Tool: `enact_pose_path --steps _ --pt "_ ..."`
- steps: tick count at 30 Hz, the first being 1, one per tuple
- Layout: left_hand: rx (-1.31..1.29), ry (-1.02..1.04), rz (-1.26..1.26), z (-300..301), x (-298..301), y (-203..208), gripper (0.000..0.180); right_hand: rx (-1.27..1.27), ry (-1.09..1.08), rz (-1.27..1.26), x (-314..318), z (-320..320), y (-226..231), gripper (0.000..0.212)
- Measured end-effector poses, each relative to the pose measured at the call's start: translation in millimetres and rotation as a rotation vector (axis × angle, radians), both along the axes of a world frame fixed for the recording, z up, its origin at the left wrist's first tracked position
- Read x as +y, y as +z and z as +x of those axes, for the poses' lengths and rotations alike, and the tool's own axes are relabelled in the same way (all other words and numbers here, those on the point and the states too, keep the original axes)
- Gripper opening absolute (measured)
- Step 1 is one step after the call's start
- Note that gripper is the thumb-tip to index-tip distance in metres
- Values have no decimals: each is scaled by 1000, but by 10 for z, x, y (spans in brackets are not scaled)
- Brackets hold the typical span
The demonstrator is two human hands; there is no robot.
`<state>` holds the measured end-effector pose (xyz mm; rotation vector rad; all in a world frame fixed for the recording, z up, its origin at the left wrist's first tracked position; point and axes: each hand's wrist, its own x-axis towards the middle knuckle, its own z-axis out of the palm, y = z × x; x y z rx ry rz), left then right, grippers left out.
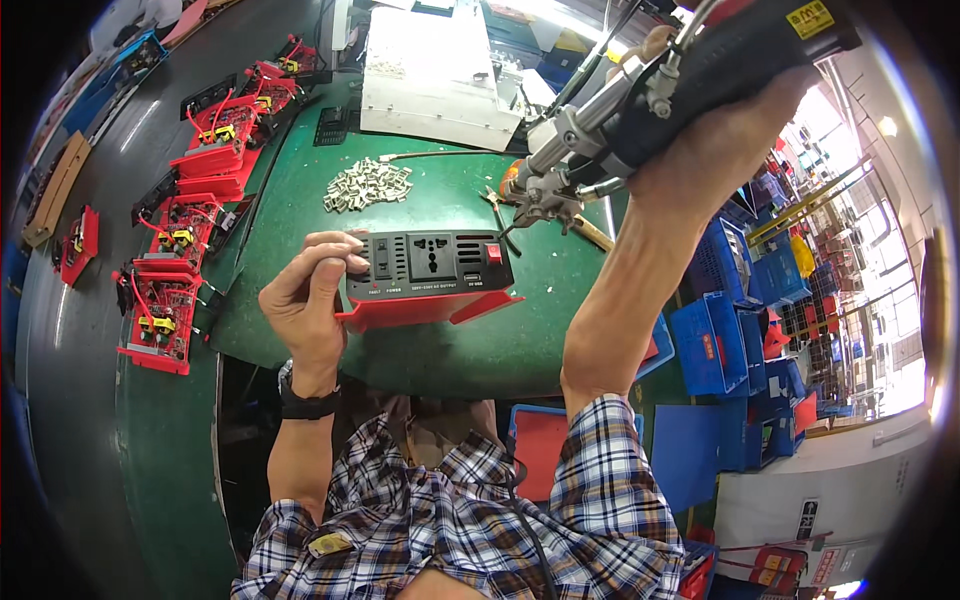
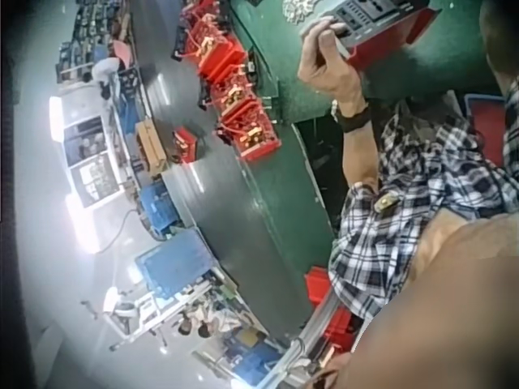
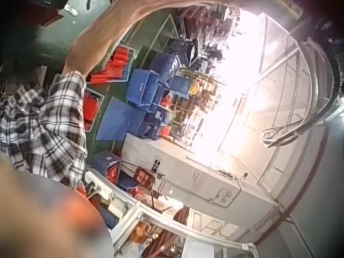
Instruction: Assembling power inverters by fastening screws using an electric screwdriver.
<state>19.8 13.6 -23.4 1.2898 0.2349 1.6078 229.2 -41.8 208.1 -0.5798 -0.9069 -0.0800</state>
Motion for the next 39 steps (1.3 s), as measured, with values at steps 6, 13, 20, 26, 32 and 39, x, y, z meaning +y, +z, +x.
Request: enact_pose_path --steps 6,13,20,26,32,39 --pt "12 -26 27 -23 7 -5 13 -269 273 -89 -66 419 22 67" --pt "50 -40 -25 -42 -24 114 18 -89 308 4 159 -128 116 88" --pt "77 -70 -87 -80 -59 136 18 32 390 24 381 -512 -71 89" --pt "129 -98 -83 -110 -19 207 14 64 397 -9 334 -290 -30 87" --pt "157 -32 -14 -83 -3 206 12 -390 -656 -363 264 313 -76 44" --pt "268 -15 -38 -253 -16 235 12 -1220 -144 -902 -533 -68 -1278 107"
